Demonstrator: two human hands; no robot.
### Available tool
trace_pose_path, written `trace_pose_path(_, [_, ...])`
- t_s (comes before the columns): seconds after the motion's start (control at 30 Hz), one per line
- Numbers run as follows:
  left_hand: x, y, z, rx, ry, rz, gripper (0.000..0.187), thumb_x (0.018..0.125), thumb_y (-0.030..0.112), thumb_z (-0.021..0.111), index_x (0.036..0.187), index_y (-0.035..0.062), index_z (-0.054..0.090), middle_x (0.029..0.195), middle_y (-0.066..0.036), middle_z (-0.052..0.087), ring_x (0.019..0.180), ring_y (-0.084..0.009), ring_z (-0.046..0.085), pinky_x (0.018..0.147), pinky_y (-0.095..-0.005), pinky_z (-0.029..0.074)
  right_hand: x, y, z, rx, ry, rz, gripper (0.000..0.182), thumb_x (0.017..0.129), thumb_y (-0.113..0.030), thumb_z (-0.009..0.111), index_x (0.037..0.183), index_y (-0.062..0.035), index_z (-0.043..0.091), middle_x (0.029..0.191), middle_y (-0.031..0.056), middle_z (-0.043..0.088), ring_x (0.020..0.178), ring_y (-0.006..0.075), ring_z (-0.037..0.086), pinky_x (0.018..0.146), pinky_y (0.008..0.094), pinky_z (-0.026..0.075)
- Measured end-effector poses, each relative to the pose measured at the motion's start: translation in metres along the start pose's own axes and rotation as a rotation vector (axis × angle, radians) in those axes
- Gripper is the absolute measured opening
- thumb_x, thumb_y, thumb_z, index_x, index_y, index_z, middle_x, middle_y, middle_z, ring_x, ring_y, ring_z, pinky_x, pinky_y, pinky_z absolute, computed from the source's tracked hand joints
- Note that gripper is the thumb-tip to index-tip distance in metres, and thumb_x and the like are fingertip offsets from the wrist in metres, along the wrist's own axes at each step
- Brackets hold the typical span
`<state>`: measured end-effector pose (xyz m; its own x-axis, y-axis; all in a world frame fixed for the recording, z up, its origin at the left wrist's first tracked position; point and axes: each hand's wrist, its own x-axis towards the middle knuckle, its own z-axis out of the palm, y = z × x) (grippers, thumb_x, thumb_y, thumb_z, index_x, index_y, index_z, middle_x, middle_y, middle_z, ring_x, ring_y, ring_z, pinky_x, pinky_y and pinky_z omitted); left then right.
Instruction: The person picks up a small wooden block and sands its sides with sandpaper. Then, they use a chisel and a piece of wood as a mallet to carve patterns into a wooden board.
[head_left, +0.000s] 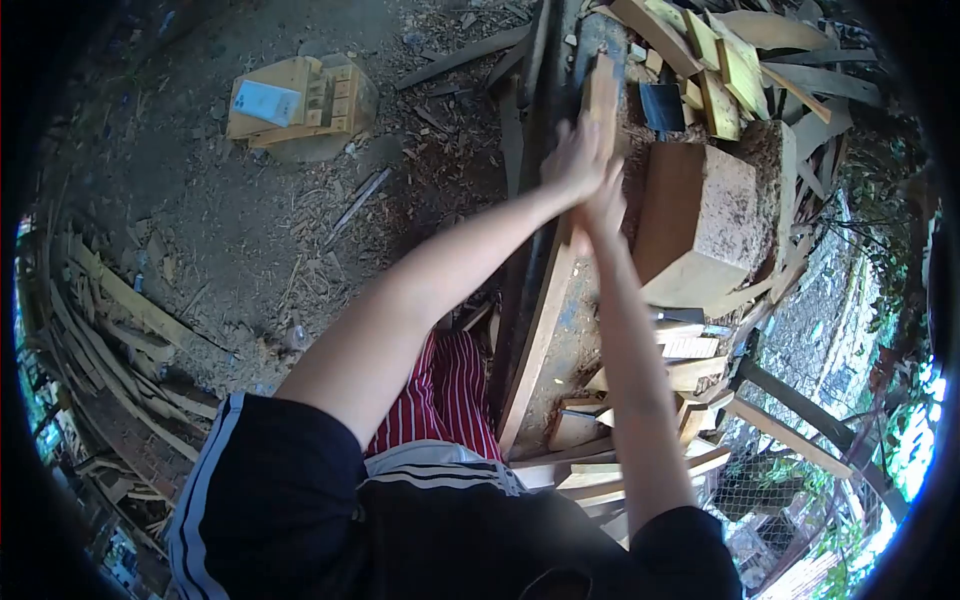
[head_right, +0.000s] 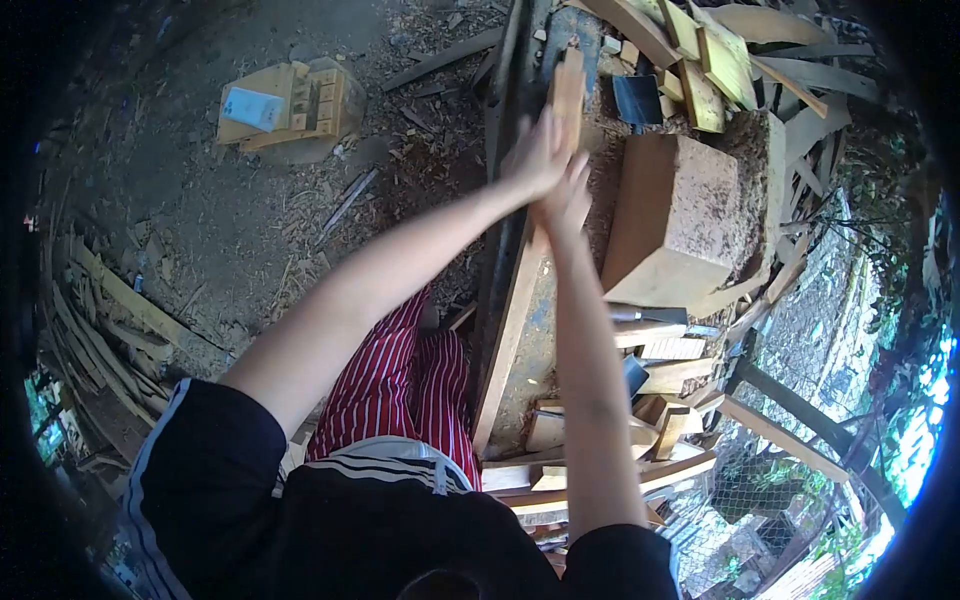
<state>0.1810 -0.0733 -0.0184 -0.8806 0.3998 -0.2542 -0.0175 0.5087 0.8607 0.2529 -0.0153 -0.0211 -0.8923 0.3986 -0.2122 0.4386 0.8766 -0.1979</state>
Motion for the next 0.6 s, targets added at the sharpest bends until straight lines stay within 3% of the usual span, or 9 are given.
trace_pose_path(0.07, [-0.083,-0.025,0.015,0.045,0.027,0.043,0.072,0.089,0.033,0.054,0.145,0.0073,0.016,0.132,-0.034,0.037,0.104,-0.0477,0.054,0.085,-0.0485,0.049,-0.081,-0.002,0.012,-0.069,0.057,0.004,0.052,0.085,-0.022,0.053,0.131,-0.0025,0.036,0.13,0.0227,0.039,0.112,0.0342,0.05,0.072,0.0371,0.057])
trace_pose_path(0.2, [-0.251,-0.047,0.016,0.063,-0.222,-0.098,0.079,0.089,0.033,0.055,0.148,0.0105,0.007,0.134,-0.037,0.029,0.087,-0.0464,0.061,0.064,-0.045,0.055,-0.255,0.001,0.048,-0.163,-0.016,0.02,0.047,0.083,-0.019,0.055,0.123,0.0004,0.041,0.118,0.0199,0.044,0.11,0.0338,0.051,0.069,0.0369,0.057])
trace_pose_path(0.23, [-0.291,-0.082,0.036,0.11,-0.105,0.091,0.082,0.088,0.033,0.056,0.147,0.0071,0.005,0.135,-0.039,0.026,0.083,-0.0465,0.061,0.059,-0.0448,0.054,-0.289,-0.003,0.046,-0.061,-0.148,0.104,0.047,0.083,-0.019,0.055,0.123,-0.0002,0.041,0.11,0.0177,0.044,0.104,0.0318,0.052,0.064,0.0352,0.057])
trace_pose_path(0.27, [-0.324,-0.08,0.029,0.091,-0.138,0.07,0.082,0.088,0.035,0.055,0.147,0.0055,0.006,0.127,-0.037,0.034,0.069,-0.0443,0.061,0.05,-0.0458,0.052,-0.322,-0.004,0.048,-0.052,-0.174,0.103,0.053,0.083,-0.019,0.054,0.132,-0.0058,0.039,0.103,0.0164,0.043,0.097,0.0301,0.052,0.059,0.0337,0.057])
trace_pose_path(0.33, [-0.371,-0.09,0.024,0.136,-0.216,0.084,0.089,0.085,0.033,0.059,0.145,-0.0016,0.004,0.118,-0.034,0.037,0.067,-0.044,0.059,0.05,-0.0468,0.051,-0.368,-0.008,0.045,-0.032,-0.207,0.06,0.068,0.084,-0.018,0.05,0.146,-0.0198,0.023,0.104,0.0184,0.043,0.092,0.0319,0.052,0.056,0.0333,0.055])
trace_pose_path(0.5, [-0.348,-0.091,0.024,0.202,-0.138,0.193,0.091,0.085,0.034,0.059,0.145,-0.0017,0.002,0.114,-0.033,0.041,0.067,-0.0438,0.059,0.05,-0.0461,0.051,-0.347,-0.006,0.04,-0.03,-0.203,0.013,0.062,0.083,-0.017,0.05,0.142,-0.0143,0.03,0.101,0.0198,0.044,0.091,0.034,0.052,0.056,0.0359,0.054])
trace_pose_path(0.53, [-0.326,-0.089,0.027,0.159,-0.104,0.193,0.09,0.085,0.035,0.059,0.146,-0.0009,0.003,0.115,-0.034,0.041,0.068,-0.0431,0.06,0.051,-0.0453,0.051,-0.33,-0.002,0.046,0.046,-0.179,0.024,0.051,0.082,-0.017,0.051,0.13,-0.0058,0.041,0.1,0.0195,0.044,0.09,0.0343,0.052,0.056,0.0377,0.054])
trace_pose_path(0.57, [-0.305,-0.08,0.022,0.142,-0.265,-0.018,0.089,0.087,0.038,0.055,0.145,-0.0017,0.001,0.132,-0.035,0.03,0.089,-0.0487,0.057,0.066,-0.046,0.054,-0.306,0.0,0.045,0.038,-0.153,0.011,0.041,0.081,-0.017,0.052,0.118,0.0001,0.045,0.098,0.0191,0.044,0.091,0.0342,0.052,0.056,0.0388,0.054])
trace_pose_path(0.6, [-0.277,-0.077,0.025,0.137,-0.179,0.031,0.087,0.087,0.037,0.055,0.146,-0.0007,0.003,0.128,-0.033,0.034,0.082,-0.0457,0.059,0.06,-0.0439,0.054,-0.275,0.0,0.036,0.115,-0.184,0.069,0.038,0.082,-0.019,0.052,0.113,0.002,0.046,0.097,0.0191,0.044,0.092,0.0346,0.053,0.056,0.0391,0.055])
